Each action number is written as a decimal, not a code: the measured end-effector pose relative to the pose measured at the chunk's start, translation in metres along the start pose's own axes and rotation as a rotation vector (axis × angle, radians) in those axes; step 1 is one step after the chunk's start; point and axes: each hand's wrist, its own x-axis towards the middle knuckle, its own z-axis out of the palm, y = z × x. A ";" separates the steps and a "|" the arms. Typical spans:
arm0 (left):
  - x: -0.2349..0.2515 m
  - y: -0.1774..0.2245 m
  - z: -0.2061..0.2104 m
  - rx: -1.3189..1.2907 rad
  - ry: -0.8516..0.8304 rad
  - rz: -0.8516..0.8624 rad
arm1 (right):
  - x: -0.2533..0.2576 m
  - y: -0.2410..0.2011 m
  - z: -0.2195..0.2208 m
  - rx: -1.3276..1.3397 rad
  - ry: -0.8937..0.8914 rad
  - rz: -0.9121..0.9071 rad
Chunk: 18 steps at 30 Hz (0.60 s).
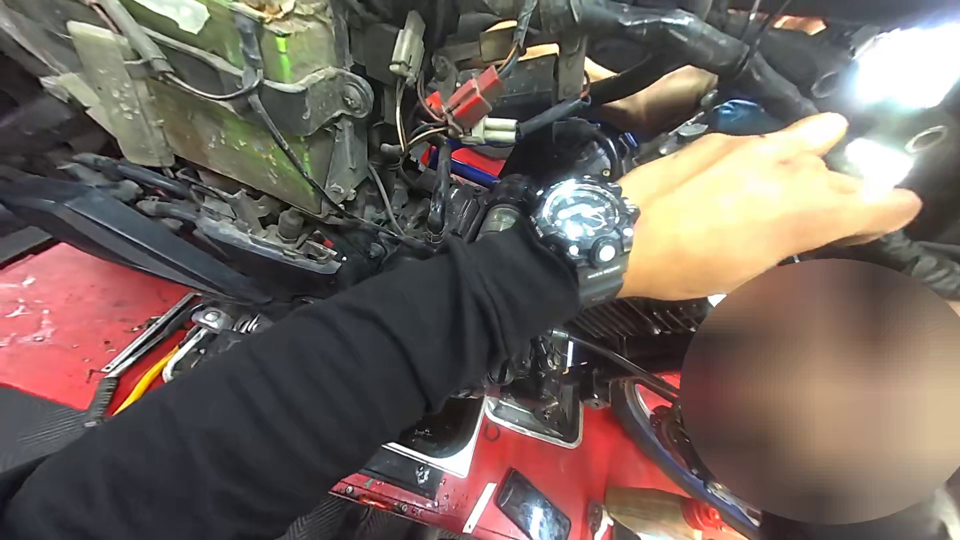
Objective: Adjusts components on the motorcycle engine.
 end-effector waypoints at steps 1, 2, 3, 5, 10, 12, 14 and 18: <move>0.001 0.001 -0.001 0.007 -0.013 -0.001 | -0.001 0.000 0.001 -0.013 0.021 -0.004; 0.001 0.002 -0.002 0.013 -0.018 -0.003 | -0.002 0.000 0.002 -0.032 0.041 0.000; 0.001 0.003 -0.002 0.010 -0.011 -0.007 | -0.002 0.000 0.003 -0.050 0.066 0.000; 0.001 0.004 -0.003 -0.012 -0.014 -0.026 | -0.002 0.001 0.006 -0.086 0.103 -0.008; 0.001 0.002 -0.002 -0.024 0.013 -0.025 | 0.002 0.007 0.014 -0.129 0.174 -0.044; 0.001 0.002 0.000 -0.029 0.026 -0.028 | 0.003 0.009 0.018 -0.150 0.194 -0.059; 0.001 0.003 0.000 -0.031 0.034 -0.038 | 0.004 0.013 0.022 -0.156 0.217 -0.079; 0.001 0.002 -0.003 -0.029 0.005 -0.011 | 0.009 0.021 0.033 -0.172 0.273 -0.120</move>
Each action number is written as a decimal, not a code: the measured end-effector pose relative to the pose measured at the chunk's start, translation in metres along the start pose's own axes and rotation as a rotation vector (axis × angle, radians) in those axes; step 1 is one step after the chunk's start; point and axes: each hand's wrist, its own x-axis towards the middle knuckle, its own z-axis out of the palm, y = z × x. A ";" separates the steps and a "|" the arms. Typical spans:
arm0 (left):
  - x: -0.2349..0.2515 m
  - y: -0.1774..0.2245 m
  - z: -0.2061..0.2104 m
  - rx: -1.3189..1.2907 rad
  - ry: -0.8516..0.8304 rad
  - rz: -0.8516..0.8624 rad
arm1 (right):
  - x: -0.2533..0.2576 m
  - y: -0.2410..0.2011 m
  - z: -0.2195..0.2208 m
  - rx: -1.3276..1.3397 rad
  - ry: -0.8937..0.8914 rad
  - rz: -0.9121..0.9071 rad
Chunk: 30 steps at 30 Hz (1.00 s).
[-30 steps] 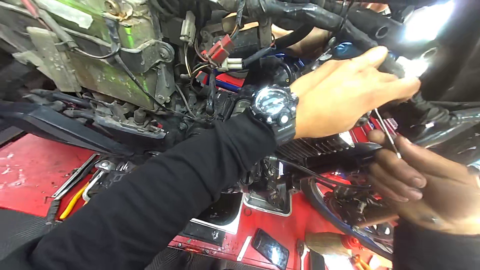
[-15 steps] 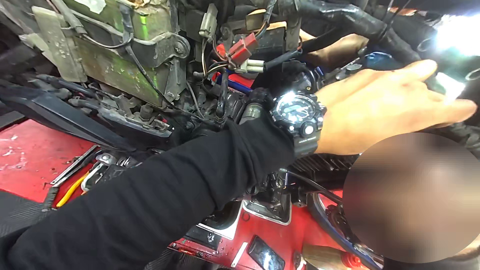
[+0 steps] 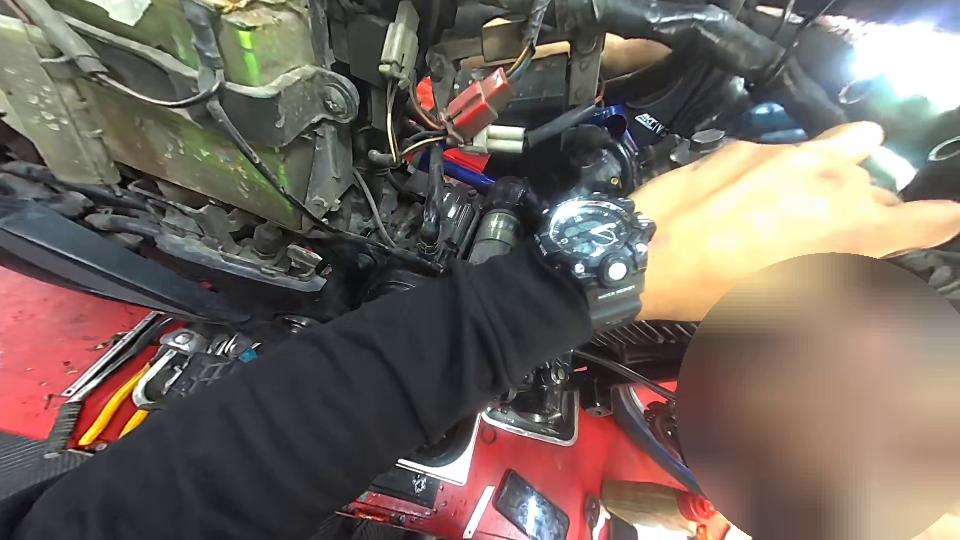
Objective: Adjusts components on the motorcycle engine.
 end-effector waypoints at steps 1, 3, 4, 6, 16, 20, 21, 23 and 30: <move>0.000 0.000 0.000 -0.002 0.003 0.001 | 0.001 0.002 0.003 -0.010 0.015 -0.013; 0.000 -0.001 0.000 -0.005 0.007 -0.001 | 0.002 0.004 0.009 -0.035 0.044 -0.036; 0.000 -0.001 0.001 -0.007 0.015 -0.003 | 0.002 0.005 0.011 -0.043 0.058 -0.046; -0.001 -0.001 0.001 -0.012 0.017 -0.003 | 0.002 0.007 0.015 -0.055 0.088 -0.067; 0.000 -0.001 0.003 -0.058 0.029 -0.029 | 0.007 0.014 0.031 -0.019 0.178 -0.109; 0.000 -0.001 0.005 -0.048 0.038 -0.023 | 0.008 0.016 0.037 -0.061 0.227 -0.133; 0.000 -0.001 0.004 -0.050 0.031 -0.026 | 0.008 0.017 0.038 -0.071 0.230 -0.129; 0.000 -0.001 0.002 -0.059 0.001 -0.037 | 0.009 0.017 0.041 -0.087 0.242 -0.132; 0.000 -0.001 -0.005 -0.083 -0.063 -0.053 | 0.013 0.022 0.049 -0.048 0.333 -0.175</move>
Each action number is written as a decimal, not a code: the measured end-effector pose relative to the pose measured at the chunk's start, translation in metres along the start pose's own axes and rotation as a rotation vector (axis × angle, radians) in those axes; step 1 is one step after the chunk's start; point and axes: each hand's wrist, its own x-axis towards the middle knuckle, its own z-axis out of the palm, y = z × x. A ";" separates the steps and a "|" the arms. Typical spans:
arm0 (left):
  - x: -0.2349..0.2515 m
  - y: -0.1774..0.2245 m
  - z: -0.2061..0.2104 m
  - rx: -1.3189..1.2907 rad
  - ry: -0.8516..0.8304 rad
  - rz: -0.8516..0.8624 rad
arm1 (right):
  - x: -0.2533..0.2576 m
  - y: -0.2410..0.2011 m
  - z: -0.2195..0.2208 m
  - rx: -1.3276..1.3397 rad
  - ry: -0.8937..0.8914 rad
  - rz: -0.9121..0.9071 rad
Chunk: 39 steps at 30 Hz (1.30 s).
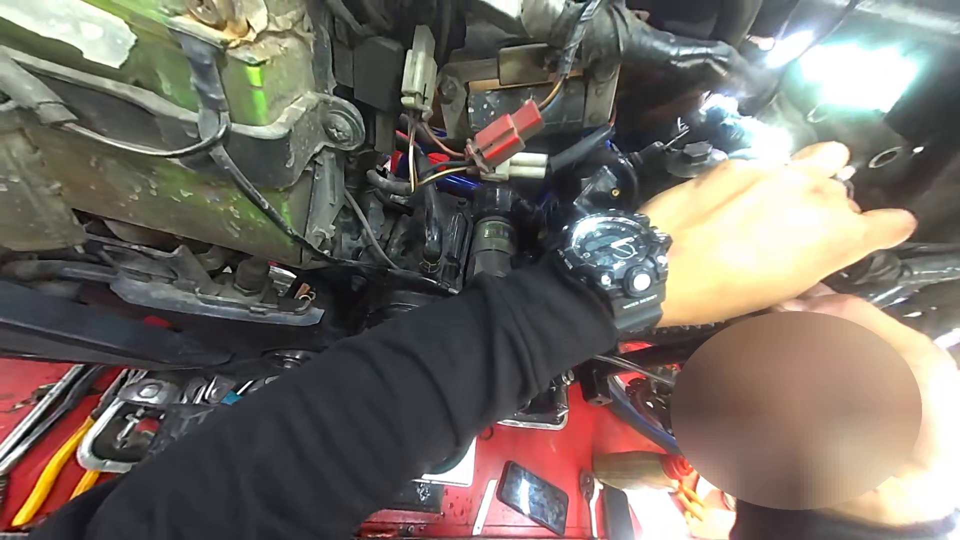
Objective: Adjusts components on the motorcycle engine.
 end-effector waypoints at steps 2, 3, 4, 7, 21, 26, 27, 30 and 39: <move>0.000 -0.001 0.000 -0.013 -0.004 -0.006 | 0.000 0.001 0.001 -0.004 -0.003 -0.002; 0.000 -0.001 0.001 -0.017 -0.002 -0.008 | -0.001 0.001 0.002 -0.008 -0.006 -0.004; 0.000 -0.001 0.002 -0.020 0.008 -0.006 | -0.001 0.001 0.003 -0.008 -0.007 -0.008; 0.000 0.000 0.002 -0.005 0.011 -0.005 | 0.000 0.002 0.004 0.014 -0.019 -0.010; -0.003 -0.001 0.007 -0.040 0.103 0.012 | 0.000 0.005 0.008 0.021 -0.030 -0.032; -0.008 -0.002 0.004 -0.067 0.112 0.024 | -0.009 0.000 0.009 -0.174 0.120 -0.011; -0.010 -0.001 0.003 -0.081 0.140 0.029 | -0.012 0.000 0.006 -0.200 0.139 -0.032; -0.016 0.000 0.003 -0.138 0.328 -0.007 | -0.021 0.002 -0.009 -0.233 0.213 -0.133; -0.013 0.007 0.003 0.172 0.077 0.080 | -0.002 -0.028 -0.053 -0.314 0.059 0.080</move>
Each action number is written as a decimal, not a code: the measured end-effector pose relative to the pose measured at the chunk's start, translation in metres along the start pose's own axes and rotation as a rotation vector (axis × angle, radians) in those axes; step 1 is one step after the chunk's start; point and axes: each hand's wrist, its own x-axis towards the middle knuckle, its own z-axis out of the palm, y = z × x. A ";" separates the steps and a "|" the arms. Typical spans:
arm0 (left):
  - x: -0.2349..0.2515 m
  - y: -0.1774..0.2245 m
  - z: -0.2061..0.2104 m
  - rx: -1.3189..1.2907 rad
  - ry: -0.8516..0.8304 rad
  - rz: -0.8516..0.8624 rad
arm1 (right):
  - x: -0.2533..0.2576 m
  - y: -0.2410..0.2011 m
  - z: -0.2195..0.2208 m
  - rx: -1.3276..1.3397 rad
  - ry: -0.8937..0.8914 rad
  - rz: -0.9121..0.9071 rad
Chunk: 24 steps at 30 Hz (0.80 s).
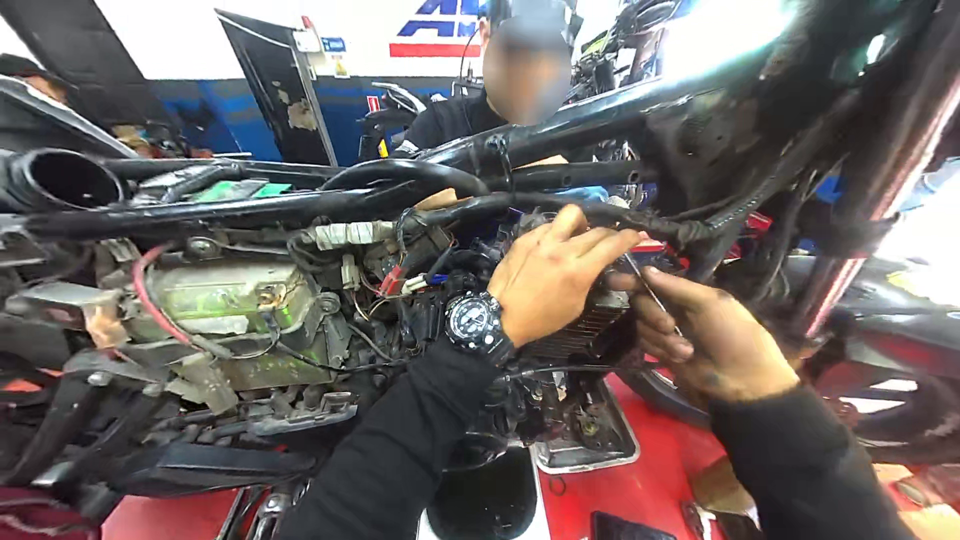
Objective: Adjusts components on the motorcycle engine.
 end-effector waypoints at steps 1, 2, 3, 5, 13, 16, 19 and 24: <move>0.000 0.000 0.000 0.017 -0.015 0.014 | 0.002 -0.002 -0.003 -0.019 -0.039 0.020; 0.001 0.000 0.000 0.026 -0.029 0.022 | 0.004 -0.004 -0.005 -0.053 -0.085 0.031; 0.001 0.000 -0.001 0.032 -0.042 0.020 | 0.005 -0.005 -0.005 -0.087 -0.108 0.041; 0.002 0.000 0.001 0.041 -0.056 0.012 | 0.006 -0.005 0.000 -0.142 -0.056 0.025; 0.000 -0.002 0.003 0.003 -0.009 -0.013 | 0.010 -0.003 -0.007 -0.125 -0.007 -0.005; 0.001 -0.002 0.002 0.015 -0.044 -0.019 | 0.013 -0.011 -0.017 -0.143 -0.110 0.052; 0.001 -0.001 0.002 0.015 -0.045 -0.021 | 0.009 -0.014 -0.025 -0.125 -0.190 0.082; 0.001 0.003 0.002 0.006 -0.041 -0.051 | 0.006 -0.011 -0.027 -0.011 -0.339 0.105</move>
